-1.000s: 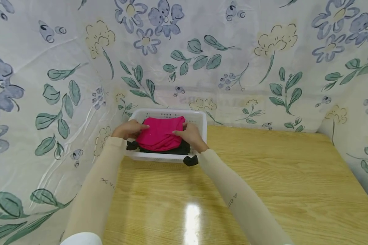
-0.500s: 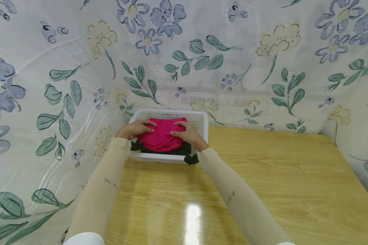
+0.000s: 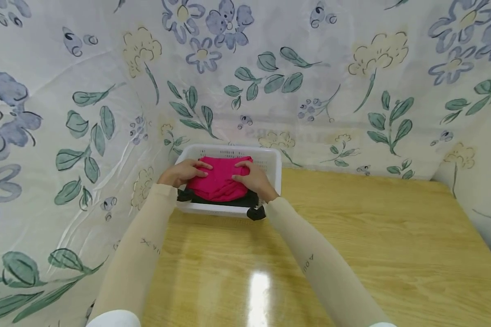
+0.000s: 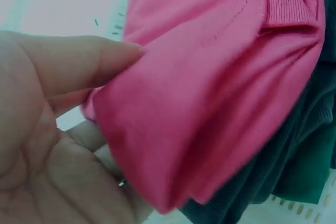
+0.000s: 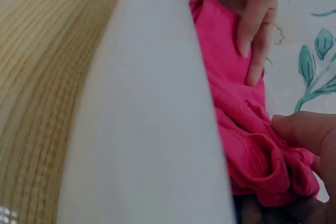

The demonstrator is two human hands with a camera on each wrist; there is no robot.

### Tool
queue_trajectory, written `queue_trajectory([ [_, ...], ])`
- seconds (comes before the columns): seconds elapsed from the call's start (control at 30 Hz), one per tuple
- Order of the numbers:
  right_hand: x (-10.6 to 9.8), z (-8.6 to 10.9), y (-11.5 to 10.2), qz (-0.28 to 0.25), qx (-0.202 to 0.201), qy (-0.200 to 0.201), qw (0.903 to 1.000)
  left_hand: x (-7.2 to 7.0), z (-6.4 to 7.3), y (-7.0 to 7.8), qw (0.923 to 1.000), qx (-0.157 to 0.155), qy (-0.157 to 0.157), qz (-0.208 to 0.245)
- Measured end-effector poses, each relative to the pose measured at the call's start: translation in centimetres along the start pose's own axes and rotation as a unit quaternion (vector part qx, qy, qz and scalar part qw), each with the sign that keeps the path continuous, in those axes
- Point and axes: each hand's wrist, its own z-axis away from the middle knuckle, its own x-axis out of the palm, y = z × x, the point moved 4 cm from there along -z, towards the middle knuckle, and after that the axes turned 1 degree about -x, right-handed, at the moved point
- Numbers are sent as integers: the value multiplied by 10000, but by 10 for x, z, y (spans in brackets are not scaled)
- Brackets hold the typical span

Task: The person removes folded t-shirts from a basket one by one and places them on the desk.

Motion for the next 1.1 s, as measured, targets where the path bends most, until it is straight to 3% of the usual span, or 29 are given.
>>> queue_trajectory([
  [0.2,-5,1,-5,173,-219,30,9996,-3,3,-4,9991,51,371,181],
  [0.53,-16,3,-8,-55,-419,-7,9991,-9,16,9,9975,426,569,-35],
  [1.1,-38,15,-16,-174,-742,-11,9971,-5,22,19,9951,819,554,58],
])
